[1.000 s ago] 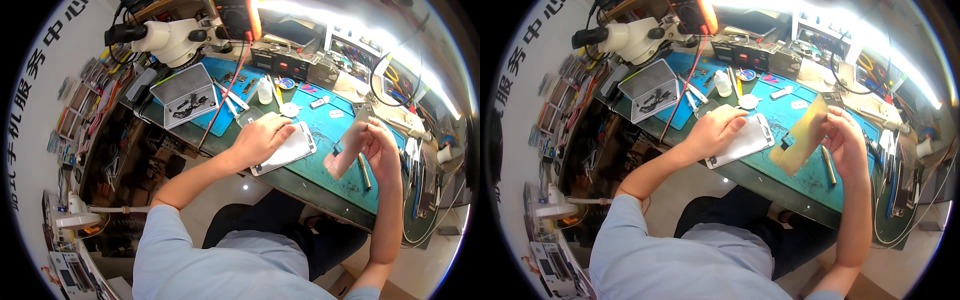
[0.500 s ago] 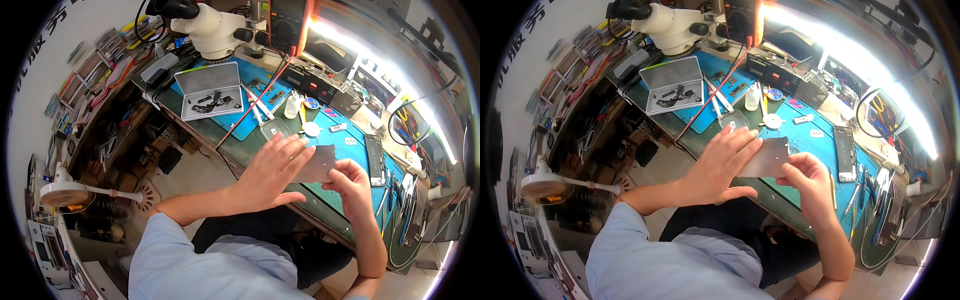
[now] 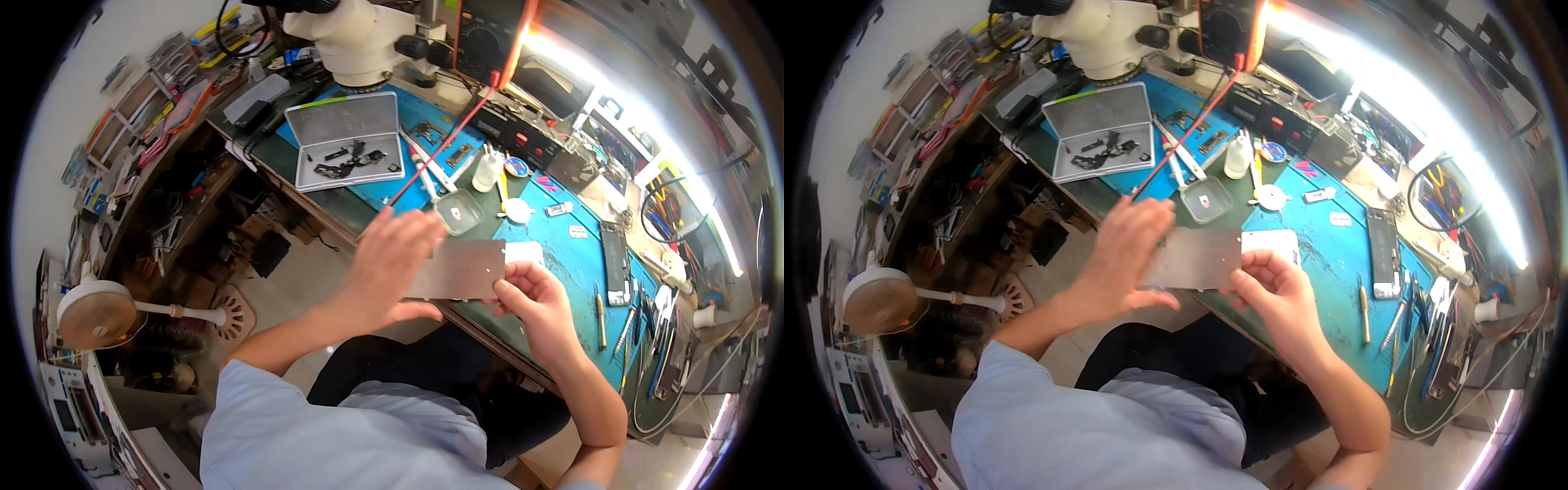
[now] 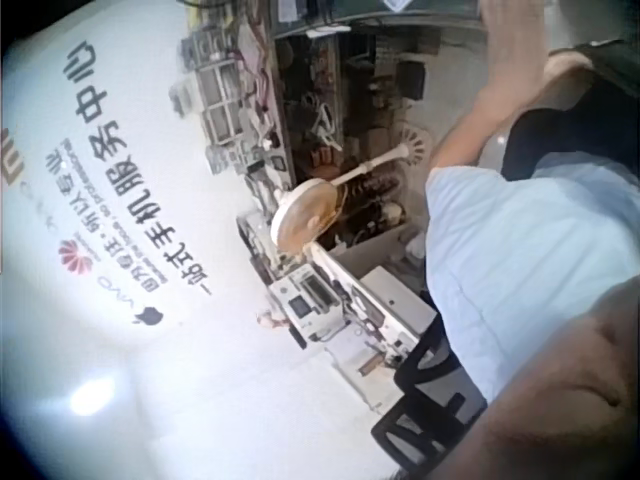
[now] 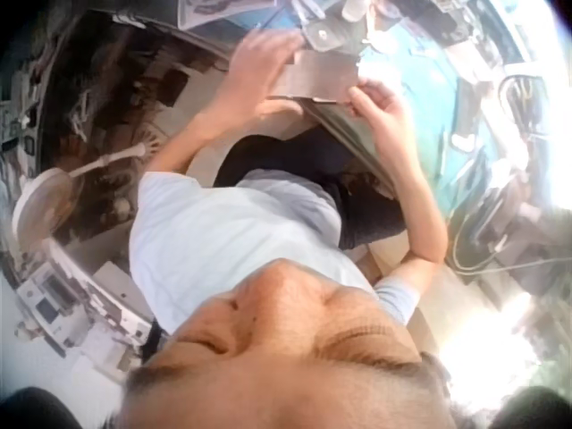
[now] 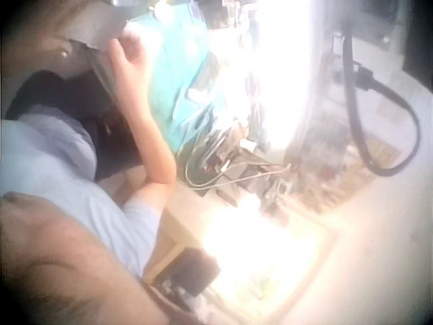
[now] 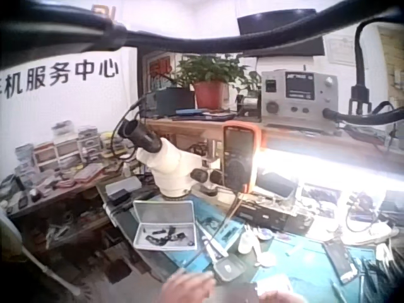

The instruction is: The person disassembles a white smartphone, using a screwdriver to remove screws and a prying tool to separate the screen assembly. They then transfer internal components, including the battery and camera module, to a black smartphone chassis. The person carefully aligns and connects the battery and camera ribbon cables inside the black chassis.

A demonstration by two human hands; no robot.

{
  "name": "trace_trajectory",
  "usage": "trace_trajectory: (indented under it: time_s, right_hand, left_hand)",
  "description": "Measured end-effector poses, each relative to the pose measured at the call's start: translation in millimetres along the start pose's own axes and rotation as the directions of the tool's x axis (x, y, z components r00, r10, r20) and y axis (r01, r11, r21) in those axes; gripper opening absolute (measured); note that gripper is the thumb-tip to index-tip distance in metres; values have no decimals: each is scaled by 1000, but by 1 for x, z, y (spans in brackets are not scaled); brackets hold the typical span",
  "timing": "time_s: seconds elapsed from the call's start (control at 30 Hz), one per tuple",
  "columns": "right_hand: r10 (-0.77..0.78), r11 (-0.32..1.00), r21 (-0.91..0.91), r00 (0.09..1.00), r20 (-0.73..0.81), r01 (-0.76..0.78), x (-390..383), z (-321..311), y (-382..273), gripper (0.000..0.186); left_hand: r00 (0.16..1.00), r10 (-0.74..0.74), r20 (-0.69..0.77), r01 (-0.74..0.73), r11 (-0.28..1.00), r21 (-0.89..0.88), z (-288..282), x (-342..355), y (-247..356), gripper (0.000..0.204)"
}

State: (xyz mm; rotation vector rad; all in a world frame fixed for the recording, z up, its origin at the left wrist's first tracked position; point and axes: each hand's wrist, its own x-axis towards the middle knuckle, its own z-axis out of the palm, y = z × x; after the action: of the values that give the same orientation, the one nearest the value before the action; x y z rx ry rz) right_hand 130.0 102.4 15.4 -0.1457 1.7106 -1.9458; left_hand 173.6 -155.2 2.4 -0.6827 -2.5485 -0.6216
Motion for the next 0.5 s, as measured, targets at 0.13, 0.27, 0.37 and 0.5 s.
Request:
trace_trajectory:
  time_s: [0.13,0.27,0.37,0.5]
  right_hand:
    - [-22,1000,16,1000,-18,23,13,4,0,18]
    - [-31,999,24,997,-68,32,22,6,-2,19]
    - [-24,999,29,997,-70,26,31,8,-6,21]
    - [-43,999,11,996,-75,44,42,15,-18,22]
  left_hand:
    - [974,-167,-153,151,982,-111,-9,-18,-28,97]
    - [880,-322,-349,276,945,-178,-35,-28,-81,65]
    - [885,-382,-268,395,919,-7,-65,-28,-130,44]
    - [975,-198,100,174,963,207,-90,-2,-166,46]
